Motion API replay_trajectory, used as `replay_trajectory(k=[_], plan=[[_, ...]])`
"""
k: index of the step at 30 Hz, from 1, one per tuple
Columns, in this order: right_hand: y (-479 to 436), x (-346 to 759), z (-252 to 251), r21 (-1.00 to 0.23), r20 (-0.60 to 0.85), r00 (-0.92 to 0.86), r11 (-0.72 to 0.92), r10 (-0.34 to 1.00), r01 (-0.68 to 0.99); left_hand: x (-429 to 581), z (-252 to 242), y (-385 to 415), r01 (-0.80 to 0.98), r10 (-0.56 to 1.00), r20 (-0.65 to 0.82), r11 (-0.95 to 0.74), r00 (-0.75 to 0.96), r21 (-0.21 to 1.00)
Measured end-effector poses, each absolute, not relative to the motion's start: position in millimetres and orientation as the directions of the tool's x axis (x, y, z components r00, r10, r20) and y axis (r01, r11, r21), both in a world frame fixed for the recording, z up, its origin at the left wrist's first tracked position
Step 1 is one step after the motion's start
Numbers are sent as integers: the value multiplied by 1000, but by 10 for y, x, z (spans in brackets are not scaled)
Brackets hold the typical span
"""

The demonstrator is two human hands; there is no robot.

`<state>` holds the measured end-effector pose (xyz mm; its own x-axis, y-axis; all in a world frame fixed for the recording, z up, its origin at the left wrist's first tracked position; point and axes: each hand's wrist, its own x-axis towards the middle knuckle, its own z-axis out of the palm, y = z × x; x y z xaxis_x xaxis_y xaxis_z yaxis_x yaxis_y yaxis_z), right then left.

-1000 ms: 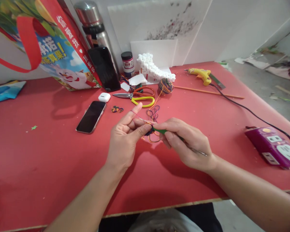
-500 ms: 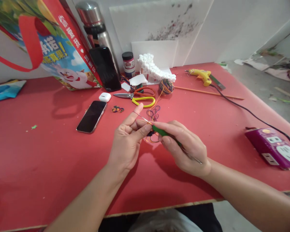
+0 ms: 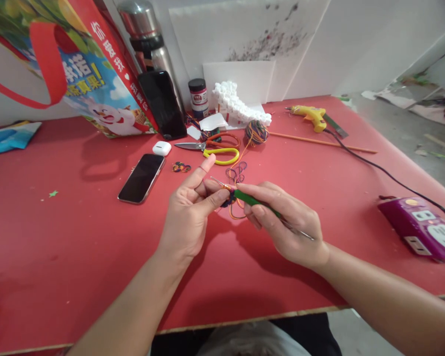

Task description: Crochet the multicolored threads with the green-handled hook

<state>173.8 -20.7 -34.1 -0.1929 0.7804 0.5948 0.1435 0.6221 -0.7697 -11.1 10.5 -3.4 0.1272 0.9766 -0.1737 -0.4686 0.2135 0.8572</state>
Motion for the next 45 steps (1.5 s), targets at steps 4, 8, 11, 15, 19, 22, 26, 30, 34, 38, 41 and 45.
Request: replay_trajectory(k=[4, 8, 11, 15, 19, 22, 26, 30, 34, 38, 41, 45], plan=[[-211, 1732, -354, -781, 586, -191, 611, 788, 127, -104, -36, 100, -488, 973, -187, 229, 133, 842], [-200, 1732, -357, -777, 591, -191, 617, 784, 125, -106, -15, 102, -500, 968, -213, 249, 130, 829], [-185, 1755, -333, -743, 619, -209, 651, 757, 158, -105, -12, 97, -478, 969, -216, 248, 121, 843], [-188, 1758, -296, -697, 606, -268, 662, 749, 275, -82, -30, 69, -370, 977, -189, 213, 101, 904], [-241, 1667, -313, -581, 682, -235, 708, 693, 401, -40, -14, 30, -335, 986, -162, 167, 44, 927], [-263, 1638, -333, -495, 748, -256, 772, 612, 399, -42, 22, 33, -411, 979, -185, 205, 88, 888], [-236, 1713, -324, -526, 738, -297, 792, 606, 310, -108, 60, 84, -433, 978, -170, 204, 117, 878], [-221, 1759, -298, -596, 703, -290, 760, 650, 260, -169, 88, 132, -440, 983, -160, 183, 89, 879], [-217, 1758, -291, -612, 694, -279, 748, 663, 256, -188, 100, 153, -432, 982, -166, 189, 92, 882], [-205, 1777, -286, -612, 687, -294, 747, 665, 259, -194, 92, 168, -427, 982, -170, 187, 80, 885], [-203, 1793, -281, -615, 680, -295, 741, 671, 269, -198, 86, 176, -422, 984, -164, 181, 76, 888], [-203, 1796, -281, -594, 698, -296, 758, 652, 269, -207, 83, 179, -409, 986, -152, 167, 71, 897]])
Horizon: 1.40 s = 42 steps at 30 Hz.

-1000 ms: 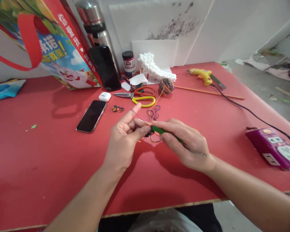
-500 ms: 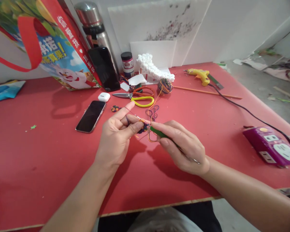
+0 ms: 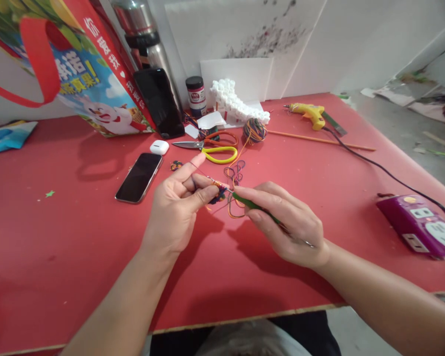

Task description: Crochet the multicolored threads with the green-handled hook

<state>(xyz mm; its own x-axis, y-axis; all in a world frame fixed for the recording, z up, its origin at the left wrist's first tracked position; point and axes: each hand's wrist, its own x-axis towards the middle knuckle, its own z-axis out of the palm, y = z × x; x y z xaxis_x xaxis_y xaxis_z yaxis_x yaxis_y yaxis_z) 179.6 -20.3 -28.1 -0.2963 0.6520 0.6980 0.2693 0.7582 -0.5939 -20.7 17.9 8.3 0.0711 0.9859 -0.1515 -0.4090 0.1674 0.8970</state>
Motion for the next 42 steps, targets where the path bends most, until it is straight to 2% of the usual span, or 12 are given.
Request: replay_trajectory(k=[20, 27, 36, 42], plan=[[-211, 1792, -246, -567, 701, -274, 747, 659, 348, -245, 66, 181, -301, 994, -99, 107, 42, 948], [-214, 1780, -263, -600, 696, -264, 742, 668, 298, -159, 27, 115, -342, 989, -114, 140, 96, 929], [-177, 1756, -324, -739, 634, -159, 653, 757, 163, -176, 17, 123, -461, 983, -93, 157, 159, 873], [-174, 1758, -320, -736, 630, -196, 658, 752, 157, -187, 9, 148, -364, 987, -108, 145, 120, 920]])
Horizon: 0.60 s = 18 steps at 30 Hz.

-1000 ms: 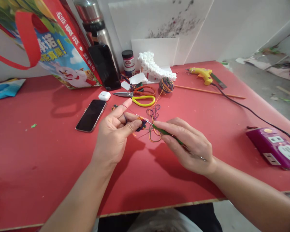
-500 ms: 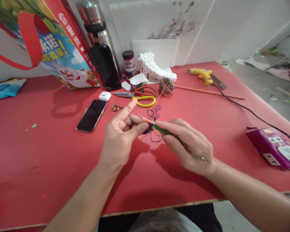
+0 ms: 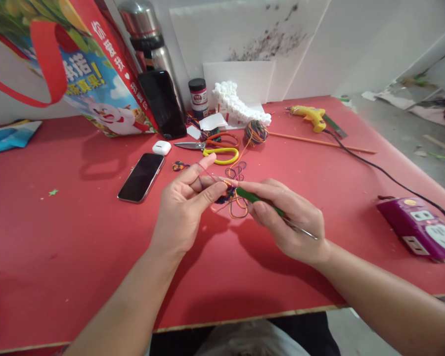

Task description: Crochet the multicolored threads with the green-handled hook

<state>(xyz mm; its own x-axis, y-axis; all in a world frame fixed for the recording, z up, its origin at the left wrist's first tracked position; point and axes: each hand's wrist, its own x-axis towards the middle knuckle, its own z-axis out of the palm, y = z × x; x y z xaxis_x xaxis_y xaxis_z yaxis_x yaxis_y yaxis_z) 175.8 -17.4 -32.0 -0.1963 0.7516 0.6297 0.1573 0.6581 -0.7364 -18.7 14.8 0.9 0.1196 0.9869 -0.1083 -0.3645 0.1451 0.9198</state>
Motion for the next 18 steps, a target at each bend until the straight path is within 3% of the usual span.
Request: replay_trajectory(k=[12, 18], plan=[[-175, 1754, -307, -705, 654, -216, 688, 725, 174, -155, 38, 96, -356, 987, -123, 153, 106, 922], [-176, 1728, -309, -630, 661, -266, 711, 702, 312, -135, 10, 106, -361, 982, -156, 186, 109, 914]])
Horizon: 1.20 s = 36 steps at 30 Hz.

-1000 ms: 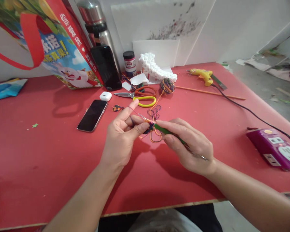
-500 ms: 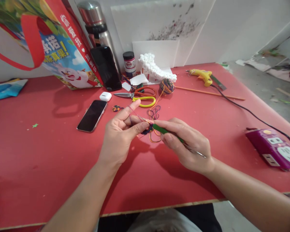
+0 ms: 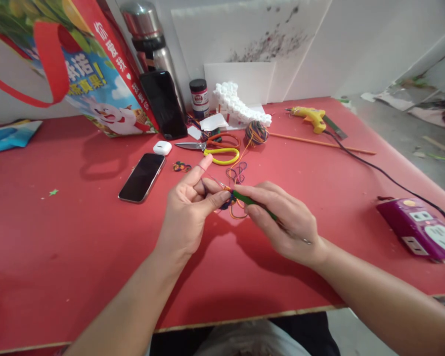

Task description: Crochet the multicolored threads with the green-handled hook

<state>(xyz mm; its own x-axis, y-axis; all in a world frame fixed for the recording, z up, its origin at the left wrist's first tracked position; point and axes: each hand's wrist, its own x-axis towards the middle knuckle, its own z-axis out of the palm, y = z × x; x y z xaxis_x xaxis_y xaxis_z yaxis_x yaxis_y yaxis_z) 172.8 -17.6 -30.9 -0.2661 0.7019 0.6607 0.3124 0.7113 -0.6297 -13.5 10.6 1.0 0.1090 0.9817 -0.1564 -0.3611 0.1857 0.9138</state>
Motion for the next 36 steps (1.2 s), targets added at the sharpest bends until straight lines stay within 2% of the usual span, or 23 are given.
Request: replay_trajectory(k=[5, 10, 13, 15, 20, 25, 36], plan=[[-225, 1687, -341, -574, 709, -227, 733, 668, 366, -93, 31, 95, -421, 979, -183, 203, 88, 884], [-181, 1756, -294, -544, 698, -341, 776, 630, 320, -132, 31, 90, -361, 981, -139, 180, 138, 915], [-208, 1710, -289, -560, 687, -273, 730, 674, 393, -121, 17, 78, -318, 993, -88, 109, 80, 942], [-251, 1652, -303, -520, 730, -248, 753, 637, 403, -104, 21, 67, -337, 994, -88, 107, 72, 936], [-278, 1646, -328, -463, 763, -288, 800, 579, 382, -119, 79, 73, -423, 975, -126, 193, 182, 885], [-197, 1766, -318, -472, 744, -341, 813, 575, 341, -180, 99, 127, -433, 970, -147, 218, 192, 875], [-170, 1841, -249, -520, 711, -335, 783, 618, 342, -228, 98, 165, -387, 976, -147, 199, 161, 900]])
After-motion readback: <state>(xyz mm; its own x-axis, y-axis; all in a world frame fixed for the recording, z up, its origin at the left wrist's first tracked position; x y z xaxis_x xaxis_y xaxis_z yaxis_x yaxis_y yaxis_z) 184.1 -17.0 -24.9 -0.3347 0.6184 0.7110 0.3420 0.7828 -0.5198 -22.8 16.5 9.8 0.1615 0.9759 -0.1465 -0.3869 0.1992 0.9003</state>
